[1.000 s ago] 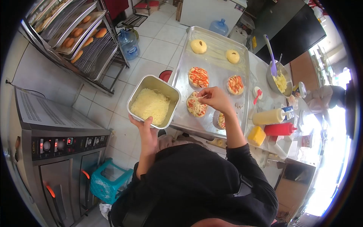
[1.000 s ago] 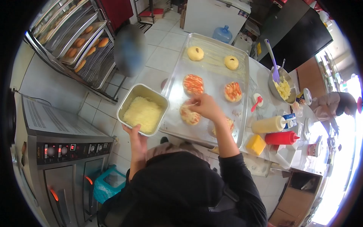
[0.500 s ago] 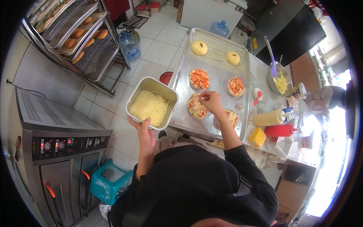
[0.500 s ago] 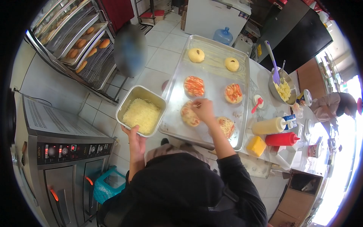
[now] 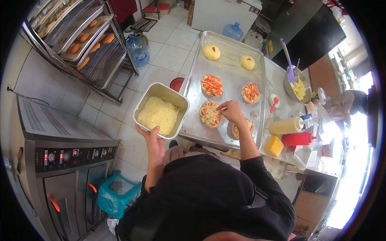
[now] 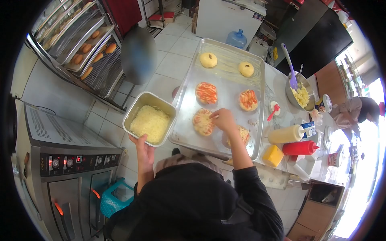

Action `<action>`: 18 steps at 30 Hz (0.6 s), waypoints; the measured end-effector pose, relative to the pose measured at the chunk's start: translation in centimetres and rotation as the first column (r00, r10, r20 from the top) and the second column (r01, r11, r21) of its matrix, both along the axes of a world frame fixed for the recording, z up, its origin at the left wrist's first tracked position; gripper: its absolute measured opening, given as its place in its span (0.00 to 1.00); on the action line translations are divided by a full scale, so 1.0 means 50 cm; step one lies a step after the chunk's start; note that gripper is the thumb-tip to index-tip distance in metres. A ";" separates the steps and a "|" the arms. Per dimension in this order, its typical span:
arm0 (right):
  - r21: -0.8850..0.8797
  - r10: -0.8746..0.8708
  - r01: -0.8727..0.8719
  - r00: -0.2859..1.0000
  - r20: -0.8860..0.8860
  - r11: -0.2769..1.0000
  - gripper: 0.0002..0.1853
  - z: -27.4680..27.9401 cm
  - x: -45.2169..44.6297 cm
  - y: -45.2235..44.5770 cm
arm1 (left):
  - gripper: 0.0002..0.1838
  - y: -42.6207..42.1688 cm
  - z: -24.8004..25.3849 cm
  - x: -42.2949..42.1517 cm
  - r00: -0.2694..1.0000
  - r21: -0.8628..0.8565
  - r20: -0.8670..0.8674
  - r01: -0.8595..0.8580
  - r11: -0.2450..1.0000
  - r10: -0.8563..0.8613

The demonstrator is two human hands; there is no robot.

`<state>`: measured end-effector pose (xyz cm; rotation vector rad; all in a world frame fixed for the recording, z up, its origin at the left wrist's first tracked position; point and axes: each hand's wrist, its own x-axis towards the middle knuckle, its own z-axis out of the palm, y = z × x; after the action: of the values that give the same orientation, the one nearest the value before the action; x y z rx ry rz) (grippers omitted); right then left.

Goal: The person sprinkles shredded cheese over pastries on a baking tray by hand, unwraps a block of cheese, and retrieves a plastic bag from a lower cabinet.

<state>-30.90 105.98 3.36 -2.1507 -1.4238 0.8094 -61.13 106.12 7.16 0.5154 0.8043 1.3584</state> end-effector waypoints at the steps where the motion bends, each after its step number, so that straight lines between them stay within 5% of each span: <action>1: -0.003 0.000 0.000 1.000 -0.018 1.000 0.11 -0.006 0.002 0.002 | 0.47 0.001 0.000 0.000 1.000 0.004 0.000 0.003 1.000 -0.003; 5: 0.130 -0.068 0.065 0.998 0.015 0.989 0.10 -0.048 0.018 0.011 | 0.47 0.002 -0.001 0.000 1.000 -0.001 -0.006 0.006 1.000 -0.006; 11: 0.163 0.052 0.026 0.887 -0.458 0.986 0.07 0.077 0.063 0.028 | 0.46 -0.008 -0.007 0.002 1.000 0.022 -0.008 -0.025 0.999 0.025; 14: 0.178 0.049 0.026 0.914 -0.403 0.984 0.08 0.105 0.090 0.073 | 0.46 -0.022 -0.003 0.005 0.999 0.018 0.007 -0.038 0.999 0.038; 18: 0.244 0.032 -0.004 0.993 -0.114 0.970 0.10 0.039 0.100 0.164 | 0.46 -0.045 -0.012 0.010 0.998 -0.004 -0.001 -0.070 0.998 0.070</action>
<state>-25.90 114.17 5.32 -1.8780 -1.4054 0.7136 -60.64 103.87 6.58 0.4882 0.8329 1.4210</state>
